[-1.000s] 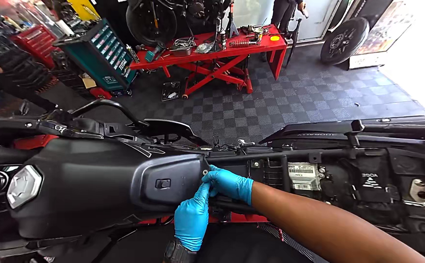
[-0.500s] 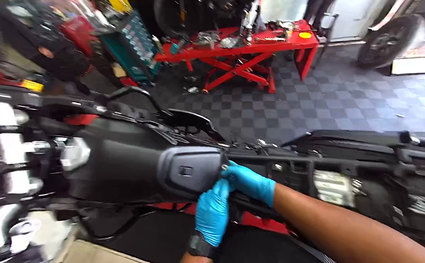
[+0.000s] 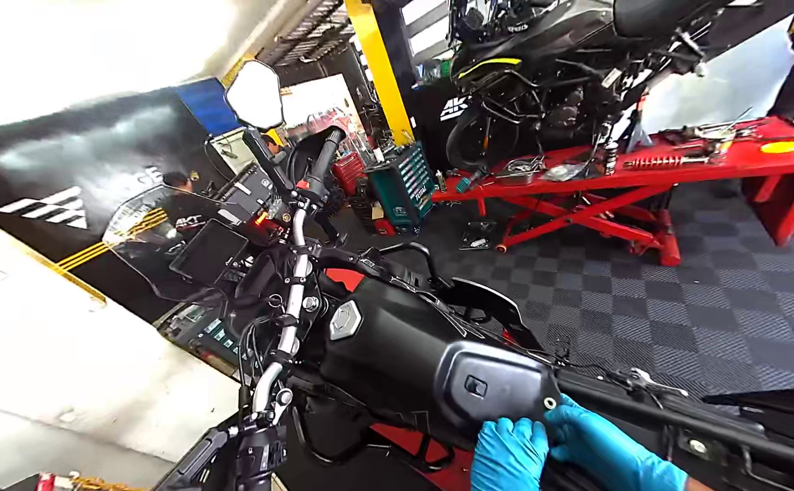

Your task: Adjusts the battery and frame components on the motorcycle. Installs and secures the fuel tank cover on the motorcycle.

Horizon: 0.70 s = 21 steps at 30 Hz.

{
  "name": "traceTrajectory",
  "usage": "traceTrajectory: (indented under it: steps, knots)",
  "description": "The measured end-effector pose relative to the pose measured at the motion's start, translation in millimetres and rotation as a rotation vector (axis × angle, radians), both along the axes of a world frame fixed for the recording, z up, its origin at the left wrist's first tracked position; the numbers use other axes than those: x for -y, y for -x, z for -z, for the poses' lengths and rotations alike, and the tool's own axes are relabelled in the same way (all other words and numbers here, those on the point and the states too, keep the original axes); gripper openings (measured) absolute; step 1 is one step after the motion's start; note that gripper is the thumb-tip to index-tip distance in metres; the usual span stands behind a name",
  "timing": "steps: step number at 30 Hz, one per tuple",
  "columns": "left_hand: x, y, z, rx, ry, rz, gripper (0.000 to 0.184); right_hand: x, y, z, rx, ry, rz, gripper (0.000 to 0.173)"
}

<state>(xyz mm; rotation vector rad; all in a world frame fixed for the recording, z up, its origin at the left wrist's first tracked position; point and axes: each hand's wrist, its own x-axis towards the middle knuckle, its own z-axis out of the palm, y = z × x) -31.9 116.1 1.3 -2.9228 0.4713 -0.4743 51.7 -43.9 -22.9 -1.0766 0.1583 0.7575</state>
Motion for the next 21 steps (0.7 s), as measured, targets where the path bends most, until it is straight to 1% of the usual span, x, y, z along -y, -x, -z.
traceTrajectory:
  steps: [2, 4, 7, 9, 10, 14, 17, 19, 21]
  knots:
    - [-0.5, -1.2, -3.3, -0.024, -0.038, 0.02, 0.035, 1.2, -0.5, 2.1, -0.006, -0.004, 0.006, 0.052]
    - [-2.0, -2.7, -4.0, -0.021, -0.06, 0.041, 0.037, 2.3, -0.2, 0.9, -0.009, 0.001, -0.003, 0.05]
    - [-9.8, -7.7, -5.3, 0.064, -0.059, 0.067, 0.042, 1.4, -2.1, -11.6, 0.035, -0.013, -0.045, 0.052]
    - [-10.5, -4.3, -7.6, 0.04, -0.049, 0.086, 0.042, 4.6, 2.0, -20.0, 0.081, 0.01, -0.087, 0.048]
    - [-9.9, -2.6, -8.0, 0.011, -0.044, 0.097, 0.042, 6.6, 3.9, -19.2, 0.091, 0.028, -0.101, 0.044]
    - [-14.0, -10.0, -8.0, -0.091, -0.023, 0.149, 0.042, 8.3, 3.0, -6.1, 0.103, 0.045, -0.089, 0.047]
    - [-14.5, -14.7, -7.9, -0.082, -0.054, 0.159, 0.038, 7.3, 0.9, -0.9, 0.104, 0.036, -0.09, 0.047]
    - [-12.4, -13.7, -5.9, -0.037, -0.016, 0.175, 0.034, 7.1, 0.5, -0.9, 0.089, 0.02, -0.094, 0.047]
    - [-9.0, -12.1, -0.6, 0.03, 0.105, 0.178, 0.03, 6.5, 0.0, -2.9, 0.081, 0.023, -0.092, 0.047]
